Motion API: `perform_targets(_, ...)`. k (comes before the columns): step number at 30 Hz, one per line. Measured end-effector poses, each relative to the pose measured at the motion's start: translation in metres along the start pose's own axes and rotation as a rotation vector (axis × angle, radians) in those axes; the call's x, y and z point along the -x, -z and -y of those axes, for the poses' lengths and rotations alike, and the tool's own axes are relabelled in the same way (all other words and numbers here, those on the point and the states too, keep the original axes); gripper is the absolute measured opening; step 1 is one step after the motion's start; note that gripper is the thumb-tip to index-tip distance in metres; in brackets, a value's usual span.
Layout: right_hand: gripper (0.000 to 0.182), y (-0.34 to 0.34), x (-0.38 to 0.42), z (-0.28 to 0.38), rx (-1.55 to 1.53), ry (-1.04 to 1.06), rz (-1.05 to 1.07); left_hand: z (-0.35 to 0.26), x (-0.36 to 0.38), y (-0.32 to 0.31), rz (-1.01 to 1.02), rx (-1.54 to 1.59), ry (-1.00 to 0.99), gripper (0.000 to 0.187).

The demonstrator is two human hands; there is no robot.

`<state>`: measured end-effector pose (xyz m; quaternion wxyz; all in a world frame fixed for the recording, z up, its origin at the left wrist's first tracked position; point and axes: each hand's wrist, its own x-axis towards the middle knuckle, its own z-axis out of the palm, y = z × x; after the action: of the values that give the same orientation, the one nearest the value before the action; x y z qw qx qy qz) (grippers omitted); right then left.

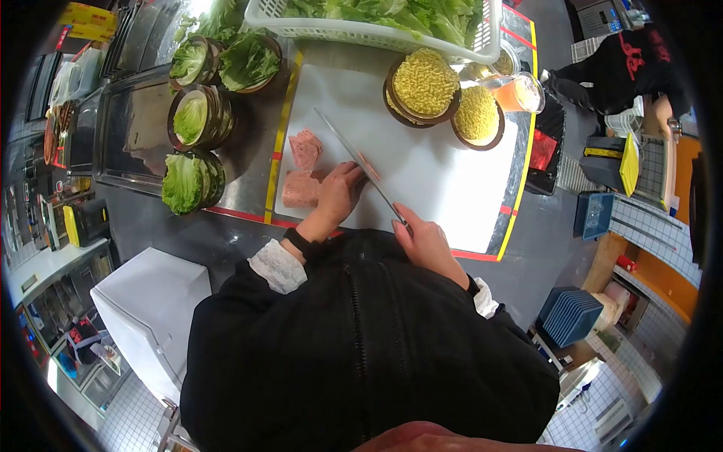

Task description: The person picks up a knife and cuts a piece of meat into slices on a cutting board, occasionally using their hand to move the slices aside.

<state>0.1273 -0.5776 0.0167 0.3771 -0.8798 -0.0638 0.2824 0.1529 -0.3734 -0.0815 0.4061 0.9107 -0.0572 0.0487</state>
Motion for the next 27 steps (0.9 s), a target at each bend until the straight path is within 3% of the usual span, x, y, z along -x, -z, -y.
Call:
perform_targets(14,0.033,-0.014,-0.023,-0.025,0.008,0.020,-0.007,-0.004,-0.002,0.000,-0.020,-0.075,-0.048,0.015)
perform_targets(16,0.035,-0.014,-0.022,-0.031,-0.147,0.028,-0.011,-0.003,-0.001,-0.002,-0.014,-0.060,-0.018,0.015)
perform_targets(23,0.035,-0.008,-0.020,-0.043,-0.269,-0.043,0.025,-0.002,0.003,-0.002,0.001,0.043,0.088,0.012)
perform_targets(27,0.032,0.021,-0.006,-0.010,-0.378,-0.058,0.050,-0.002,0.003,0.007,-0.074,0.147,0.086,0.013)
